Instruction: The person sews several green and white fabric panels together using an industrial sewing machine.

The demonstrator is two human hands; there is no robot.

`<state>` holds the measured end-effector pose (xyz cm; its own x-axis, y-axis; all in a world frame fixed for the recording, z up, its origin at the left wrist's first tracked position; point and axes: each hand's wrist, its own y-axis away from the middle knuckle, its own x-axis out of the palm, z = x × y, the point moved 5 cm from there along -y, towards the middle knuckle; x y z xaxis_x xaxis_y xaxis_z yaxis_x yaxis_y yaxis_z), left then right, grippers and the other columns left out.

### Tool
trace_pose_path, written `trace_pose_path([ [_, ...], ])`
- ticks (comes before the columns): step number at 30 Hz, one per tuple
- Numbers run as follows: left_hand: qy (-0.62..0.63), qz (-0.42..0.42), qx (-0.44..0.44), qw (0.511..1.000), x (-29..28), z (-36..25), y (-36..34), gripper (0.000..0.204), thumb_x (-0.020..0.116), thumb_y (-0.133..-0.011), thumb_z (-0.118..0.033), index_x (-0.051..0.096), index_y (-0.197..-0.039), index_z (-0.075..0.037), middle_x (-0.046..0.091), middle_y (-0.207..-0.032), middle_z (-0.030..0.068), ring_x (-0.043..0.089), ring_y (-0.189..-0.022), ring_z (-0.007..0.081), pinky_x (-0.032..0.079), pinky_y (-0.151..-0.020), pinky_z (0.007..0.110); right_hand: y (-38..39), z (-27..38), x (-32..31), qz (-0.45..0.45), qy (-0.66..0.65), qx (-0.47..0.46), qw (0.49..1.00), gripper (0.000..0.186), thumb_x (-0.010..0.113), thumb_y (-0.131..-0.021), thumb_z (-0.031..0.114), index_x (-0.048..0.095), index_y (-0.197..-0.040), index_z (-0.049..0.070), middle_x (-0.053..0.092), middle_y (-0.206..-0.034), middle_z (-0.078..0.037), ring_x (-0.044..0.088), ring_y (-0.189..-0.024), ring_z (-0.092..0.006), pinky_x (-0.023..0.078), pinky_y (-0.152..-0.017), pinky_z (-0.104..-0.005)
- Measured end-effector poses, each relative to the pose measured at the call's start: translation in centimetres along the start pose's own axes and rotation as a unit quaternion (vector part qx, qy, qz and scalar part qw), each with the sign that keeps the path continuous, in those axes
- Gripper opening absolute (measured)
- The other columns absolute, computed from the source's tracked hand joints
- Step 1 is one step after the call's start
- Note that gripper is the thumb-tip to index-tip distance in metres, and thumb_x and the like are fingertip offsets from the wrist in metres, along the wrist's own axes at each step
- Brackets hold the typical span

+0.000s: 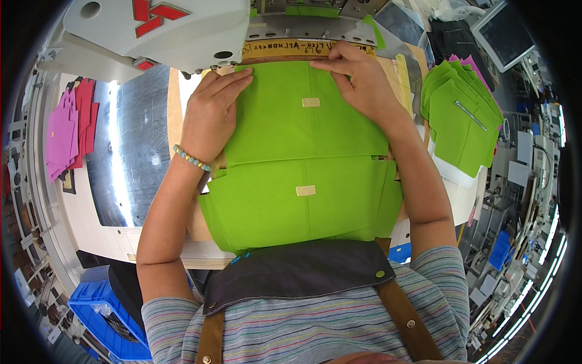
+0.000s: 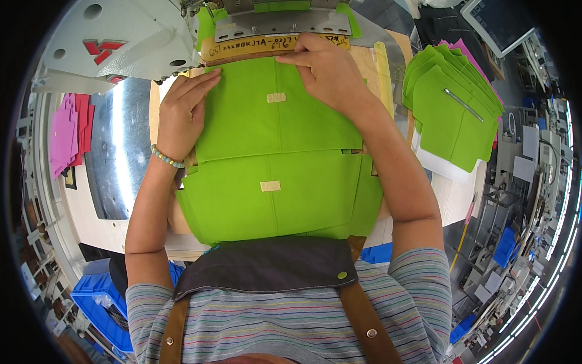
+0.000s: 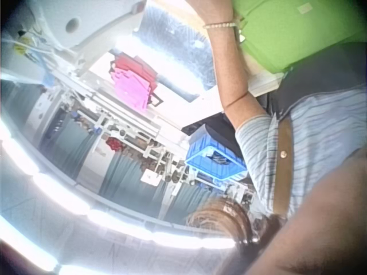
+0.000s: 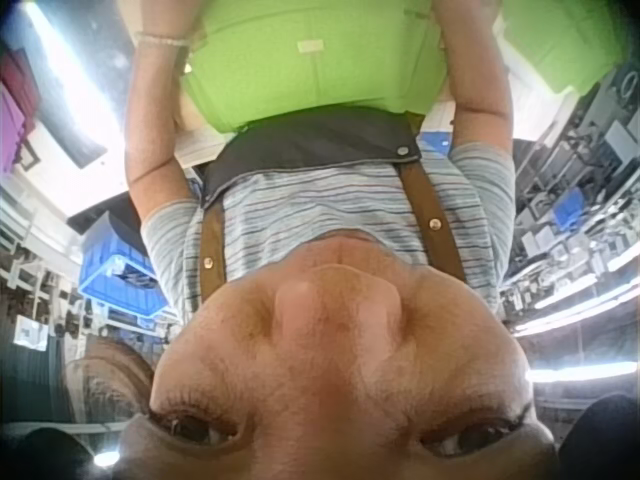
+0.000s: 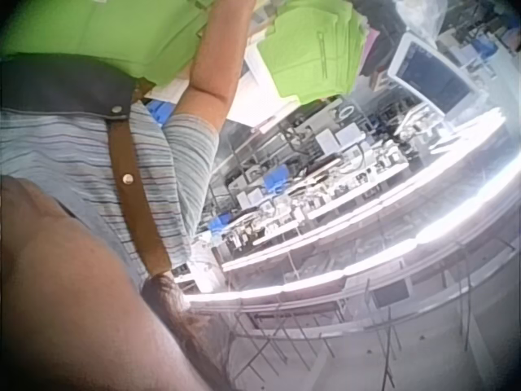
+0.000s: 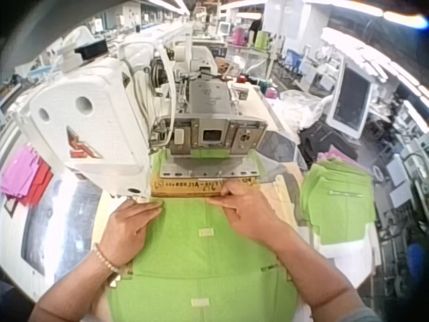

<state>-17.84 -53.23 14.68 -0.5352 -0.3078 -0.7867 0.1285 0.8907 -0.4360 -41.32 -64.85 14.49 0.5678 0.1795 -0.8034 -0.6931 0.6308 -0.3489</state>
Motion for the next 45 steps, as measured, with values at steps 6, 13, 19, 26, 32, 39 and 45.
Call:
trace_pose_path([
  [6,-0.007,-0.006,0.0,1.0,0.1,0.0,0.0,0.041,0.063,-0.078,0.014,0.077,-0.114,-0.002,0.076,-0.122,0.0043,0.066,-0.096,0.0268,0.059,-0.088,0.037,0.0,-0.1,0.1,0.001,0.002,0.0,1.0,0.034,0.063,-0.087,0.0,0.083,-0.109,0.015,0.065,-0.1,-0.008,0.068,-0.091,-0.0292,0.055,-0.078,-0.0416],
  [13,-0.114,0.033,0.043,0.992,0.1,-1.2,0.0,0.036,0.063,-0.083,0.005,0.074,-0.117,0.001,0.072,-0.128,0.0067,0.063,-0.111,0.029,0.055,-0.097,0.039,0.0,-0.2,0.1,-0.003,0.007,0.008,1.0,0.032,0.063,-0.087,0.002,0.083,-0.108,0.016,0.065,-0.1,-0.008,0.068,-0.093,-0.0291,0.055,-0.08,-0.0419],
  [19,-0.149,0.103,0.129,0.975,3.1,-4.8,-0.8,0.049,0.062,-0.085,0.0,0.062,-0.135,0.003,0.058,-0.149,0.0143,0.052,-0.141,0.0318,0.043,-0.119,0.044,-0.1,0.6,0.1,-0.021,0.041,-0.016,0.999,0.029,0.065,-0.088,0.004,0.084,-0.106,0.016,0.066,-0.098,-0.007,0.069,-0.09,-0.0288,0.056,-0.078,-0.0413],
  [26,-0.056,0.127,0.13,0.982,4.7,-5.0,-1.8,0.051,0.066,-0.097,-0.016,0.055,-0.144,0.002,0.053,-0.154,0.0138,0.051,-0.141,0.0325,0.044,-0.117,0.042,0.1,0.7,-0.9,-0.014,0.071,-0.033,0.997,0.029,0.067,-0.088,0.005,0.084,-0.107,0.018,0.066,-0.097,-0.007,0.068,-0.089,-0.0284,0.056,-0.076,-0.0416],
  [32,-0.064,0.116,0.125,0.983,4.7,-5.1,-1.8,0.052,0.065,-0.098,-0.018,0.054,-0.144,0.002,0.051,-0.156,0.013,0.05,-0.141,0.0327,0.043,-0.117,0.043,1.8,-0.8,-3.3,0.001,0.1,-0.019,0.995,0.03,0.068,-0.089,0.006,0.084,-0.109,0.022,0.063,-0.101,-0.004,0.065,-0.097,-0.0256,0.053,-0.081,-0.04],
  [39,-0.08,0.123,0.115,0.982,4.8,-5.2,-1.6,0.052,0.065,-0.098,-0.017,0.054,-0.145,0.001,0.05,-0.158,0.0109,0.049,-0.141,0.0319,0.043,-0.117,0.043,5.6,-1.9,-6.5,-0.042,0.249,-0.037,0.967,0.032,0.067,-0.089,0.004,0.08,-0.113,0.018,0.067,-0.121,-0.007,0.064,-0.109,-0.0291,0.052,-0.091,-0.0422],
  [45,-0.08,0.124,0.119,0.982,4.9,-5.3,-1.7,0.052,0.065,-0.097,-0.016,0.053,-0.145,0.002,0.05,-0.157,0.0113,0.049,-0.142,0.0316,0.042,-0.118,0.043,6.4,1.9,-3.7,-0.008,0.196,-0.056,0.979,0.033,0.064,-0.085,0.001,0.074,-0.116,0.003,0.066,-0.134,-0.012,0.062,-0.123,-0.0299,0.051,-0.102,-0.0431],
])
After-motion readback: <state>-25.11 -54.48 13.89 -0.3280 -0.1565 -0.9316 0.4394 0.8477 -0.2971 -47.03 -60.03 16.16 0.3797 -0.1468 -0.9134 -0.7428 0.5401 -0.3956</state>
